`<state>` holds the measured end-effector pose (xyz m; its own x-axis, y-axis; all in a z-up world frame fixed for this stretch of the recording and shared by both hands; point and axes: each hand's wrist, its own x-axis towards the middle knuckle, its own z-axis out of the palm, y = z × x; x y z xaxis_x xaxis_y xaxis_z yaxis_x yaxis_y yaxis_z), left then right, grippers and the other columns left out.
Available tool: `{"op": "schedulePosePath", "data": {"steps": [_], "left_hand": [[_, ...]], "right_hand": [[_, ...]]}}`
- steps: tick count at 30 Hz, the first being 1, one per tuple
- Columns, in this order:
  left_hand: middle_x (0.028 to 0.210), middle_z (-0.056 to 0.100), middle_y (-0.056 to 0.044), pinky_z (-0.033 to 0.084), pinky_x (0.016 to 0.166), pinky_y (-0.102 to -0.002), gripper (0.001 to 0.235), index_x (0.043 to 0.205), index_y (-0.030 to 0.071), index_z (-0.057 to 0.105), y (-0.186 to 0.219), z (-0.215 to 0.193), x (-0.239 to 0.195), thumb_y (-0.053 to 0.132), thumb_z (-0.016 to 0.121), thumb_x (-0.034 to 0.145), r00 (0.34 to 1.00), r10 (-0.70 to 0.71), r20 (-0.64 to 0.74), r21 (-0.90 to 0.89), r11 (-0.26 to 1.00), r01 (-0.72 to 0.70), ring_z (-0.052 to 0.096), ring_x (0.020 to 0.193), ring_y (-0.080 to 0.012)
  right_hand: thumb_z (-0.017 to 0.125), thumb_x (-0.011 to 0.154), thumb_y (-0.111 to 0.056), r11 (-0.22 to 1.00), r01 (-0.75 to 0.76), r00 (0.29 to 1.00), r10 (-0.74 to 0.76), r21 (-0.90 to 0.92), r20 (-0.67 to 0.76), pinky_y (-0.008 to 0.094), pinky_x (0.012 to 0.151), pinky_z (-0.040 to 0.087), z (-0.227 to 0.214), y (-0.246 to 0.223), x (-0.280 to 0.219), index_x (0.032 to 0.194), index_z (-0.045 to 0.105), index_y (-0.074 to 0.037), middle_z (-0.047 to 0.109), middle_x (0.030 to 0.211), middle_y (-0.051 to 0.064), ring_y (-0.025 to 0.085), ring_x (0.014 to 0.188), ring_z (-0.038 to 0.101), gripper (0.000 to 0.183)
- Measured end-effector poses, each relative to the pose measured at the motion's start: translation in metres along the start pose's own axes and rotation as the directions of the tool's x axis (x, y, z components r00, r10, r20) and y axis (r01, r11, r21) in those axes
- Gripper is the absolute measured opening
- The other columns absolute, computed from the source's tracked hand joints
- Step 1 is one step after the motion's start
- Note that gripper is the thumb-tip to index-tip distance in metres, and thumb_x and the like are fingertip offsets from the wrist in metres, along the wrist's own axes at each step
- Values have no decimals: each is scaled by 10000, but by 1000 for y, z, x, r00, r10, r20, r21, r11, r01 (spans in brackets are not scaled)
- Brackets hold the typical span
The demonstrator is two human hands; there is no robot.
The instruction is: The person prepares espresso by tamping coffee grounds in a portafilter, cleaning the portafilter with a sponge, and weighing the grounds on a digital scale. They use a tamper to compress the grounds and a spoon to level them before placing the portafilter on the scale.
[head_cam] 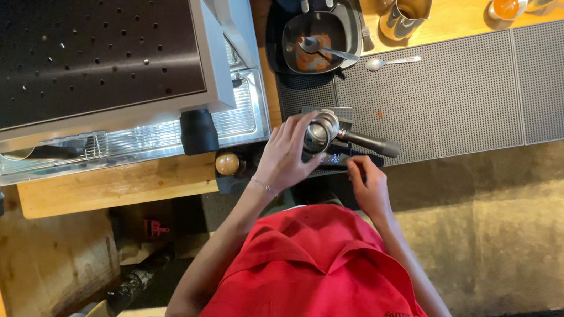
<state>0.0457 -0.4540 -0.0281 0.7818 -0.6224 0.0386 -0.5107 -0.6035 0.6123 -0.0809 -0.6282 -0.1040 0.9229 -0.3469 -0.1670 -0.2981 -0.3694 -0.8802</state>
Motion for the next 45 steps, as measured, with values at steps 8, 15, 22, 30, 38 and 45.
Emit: {"op": "schedulePosePath", "data": {"steps": [8,15,22,30,38,45], "left_hand": [[1136,497,-104,407,865,-383,840,1380,119,358,-14,31,32,309,783,682,997,30,65,95,995,-36,542,1016,-299],[1243,474,-120,367,989,-410,865,1448,149,258,-5,26,30,354,734,755,991,-32,127,50,998,26,468,1188,-312],[1301,435,-140,365,1036,-449,703,1447,149,280,-6,8,2,332,628,864,988,-128,90,-299,943,149,429,1239,-352],[1284,445,-167,402,1025,-415,581,1405,82,351,-35,33,-35,289,574,910,949,-279,145,-603,736,308,429,1265,-339],[1256,474,-150,425,997,-410,553,1395,92,384,-32,36,-37,281,576,911,942,-280,184,-602,725,333,471,1238,-311],[1253,482,-161,435,982,-411,536,1387,76,393,-29,30,-38,248,572,913,934,-292,206,-590,725,356,481,1228,-316]], "right_hand": [[554,944,-186,990,-37,999,40,-133,19,401,706,521,-2,0,-6,1061,624,-109,663,842,153,346,819,641,157],[509,950,-213,930,12,994,27,-367,101,485,673,494,4,2,-11,1230,571,-169,573,826,163,397,811,585,291],[530,937,-250,874,67,997,-34,-482,76,442,663,510,13,16,-11,1214,607,-205,567,799,112,355,780,605,291],[577,922,-185,994,-33,997,25,-106,-69,346,663,535,16,-17,-5,1150,660,-187,652,827,100,257,755,648,242],[574,921,-162,995,-101,994,102,26,-49,317,612,541,23,-20,-1,1104,680,-158,664,752,95,206,661,661,211],[549,936,-103,990,-96,989,106,100,-100,307,588,537,18,-29,-2,1054,684,-101,641,708,115,206,622,655,178]]}}
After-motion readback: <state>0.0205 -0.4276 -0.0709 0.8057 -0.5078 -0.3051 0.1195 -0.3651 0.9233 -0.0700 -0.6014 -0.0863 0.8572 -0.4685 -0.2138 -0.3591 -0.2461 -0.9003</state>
